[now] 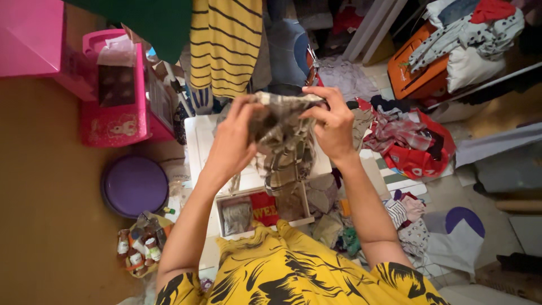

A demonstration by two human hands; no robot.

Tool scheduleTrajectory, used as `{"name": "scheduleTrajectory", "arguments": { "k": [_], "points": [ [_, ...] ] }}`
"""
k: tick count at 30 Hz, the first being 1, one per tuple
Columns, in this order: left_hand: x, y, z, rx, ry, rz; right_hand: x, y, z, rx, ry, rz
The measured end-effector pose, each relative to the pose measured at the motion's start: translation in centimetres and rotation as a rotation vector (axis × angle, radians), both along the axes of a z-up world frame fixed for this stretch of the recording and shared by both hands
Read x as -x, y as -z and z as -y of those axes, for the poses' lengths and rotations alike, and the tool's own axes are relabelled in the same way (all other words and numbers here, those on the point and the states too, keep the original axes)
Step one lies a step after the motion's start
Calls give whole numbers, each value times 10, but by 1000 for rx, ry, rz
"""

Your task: The person folds clothes by hand, including a pair of patterned shorts, a white garment, a dark brown garment, and a beige garment, and places them into an open white drawer.

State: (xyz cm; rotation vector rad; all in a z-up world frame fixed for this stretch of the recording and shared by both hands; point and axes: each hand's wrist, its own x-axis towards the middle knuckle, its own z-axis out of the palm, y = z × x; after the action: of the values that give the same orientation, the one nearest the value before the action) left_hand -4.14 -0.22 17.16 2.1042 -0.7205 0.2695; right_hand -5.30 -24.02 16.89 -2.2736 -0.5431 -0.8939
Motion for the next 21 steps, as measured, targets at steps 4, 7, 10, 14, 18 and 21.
{"name": "scheduleTrajectory", "arguments": {
  "k": [4,7,10,14,18,21],
  "points": [
    [8,-13,-4,76,-51,-11,6,9,6,39,23,-46],
    [15,-24,-7,134,-36,35,5,19,15,107,2,-119],
    [20,-31,-12,151,23,86,10,26,8,172,-136,-127],
    [18,-33,-5,195,41,109,30,40,-22,115,-334,-340],
    [21,-35,-6,263,0,83,48,48,-32,108,-372,-208],
    [21,-36,-9,224,-46,202,50,57,-29,159,-291,-174]
  ]
}}
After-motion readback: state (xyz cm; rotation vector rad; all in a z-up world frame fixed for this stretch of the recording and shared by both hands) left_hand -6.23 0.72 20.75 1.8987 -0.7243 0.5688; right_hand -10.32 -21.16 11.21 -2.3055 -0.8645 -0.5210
